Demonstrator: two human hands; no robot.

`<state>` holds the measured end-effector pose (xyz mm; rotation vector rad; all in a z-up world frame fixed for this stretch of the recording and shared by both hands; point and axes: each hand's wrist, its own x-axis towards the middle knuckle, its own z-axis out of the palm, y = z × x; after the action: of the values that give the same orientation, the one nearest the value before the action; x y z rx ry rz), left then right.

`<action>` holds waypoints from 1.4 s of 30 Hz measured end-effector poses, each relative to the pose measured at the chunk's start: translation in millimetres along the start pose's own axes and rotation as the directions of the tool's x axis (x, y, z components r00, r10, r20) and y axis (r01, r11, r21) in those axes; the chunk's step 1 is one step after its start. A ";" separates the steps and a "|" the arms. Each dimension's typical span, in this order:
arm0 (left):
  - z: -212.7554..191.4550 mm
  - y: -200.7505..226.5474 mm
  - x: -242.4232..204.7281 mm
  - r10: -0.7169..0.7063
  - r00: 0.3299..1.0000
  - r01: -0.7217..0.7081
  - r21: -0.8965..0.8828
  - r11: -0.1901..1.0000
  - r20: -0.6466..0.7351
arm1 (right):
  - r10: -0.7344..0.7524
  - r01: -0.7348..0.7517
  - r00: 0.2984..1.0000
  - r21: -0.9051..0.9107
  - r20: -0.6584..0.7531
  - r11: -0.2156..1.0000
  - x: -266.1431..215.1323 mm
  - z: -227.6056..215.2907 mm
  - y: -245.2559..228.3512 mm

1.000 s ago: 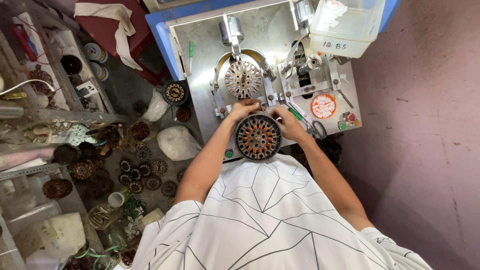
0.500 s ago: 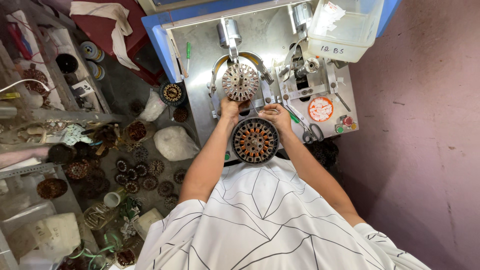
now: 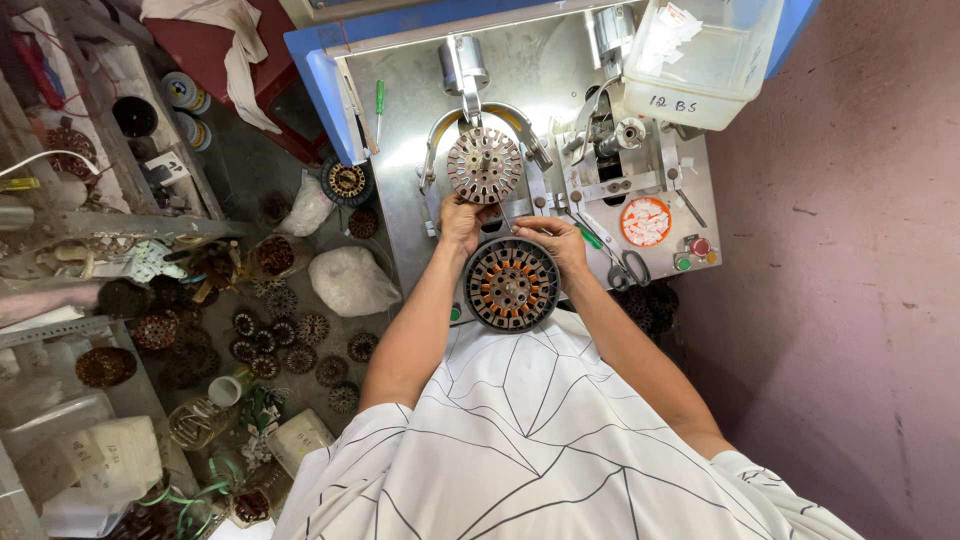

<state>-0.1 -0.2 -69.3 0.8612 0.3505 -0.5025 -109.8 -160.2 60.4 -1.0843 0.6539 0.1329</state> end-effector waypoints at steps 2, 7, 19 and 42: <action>-2.3 -3.3 0.2 0.014 1.000 -0.014 -0.002 1.000 0.009 | 0.015 -0.014 1.000 -0.046 0.012 0.999 0.6 1.7 -2.8; -3.2 -5.1 3.5 0.017 1.000 -0.017 0.000 1.000 -0.007 | 0.074 -0.069 0.995 -0.080 0.069 0.994 1.8 5.6 -8.5; 13.7 -0.8 -1.1 -0.068 0.998 0.066 -0.091 0.994 -0.019 | -0.183 0.183 0.983 -0.134 0.014 0.974 15.9 -7.5 10.5; 89.8 108.1 -87.2 0.515 0.747 -0.419 0.899 -0.127 0.421 | -0.086 0.087 0.994 -0.014 0.063 0.996 29.2 -18.1 -15.8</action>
<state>-4.5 12.2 95.5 2.3292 -0.4154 0.1328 -87.5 -189.3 51.0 -1.1187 0.5498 0.0974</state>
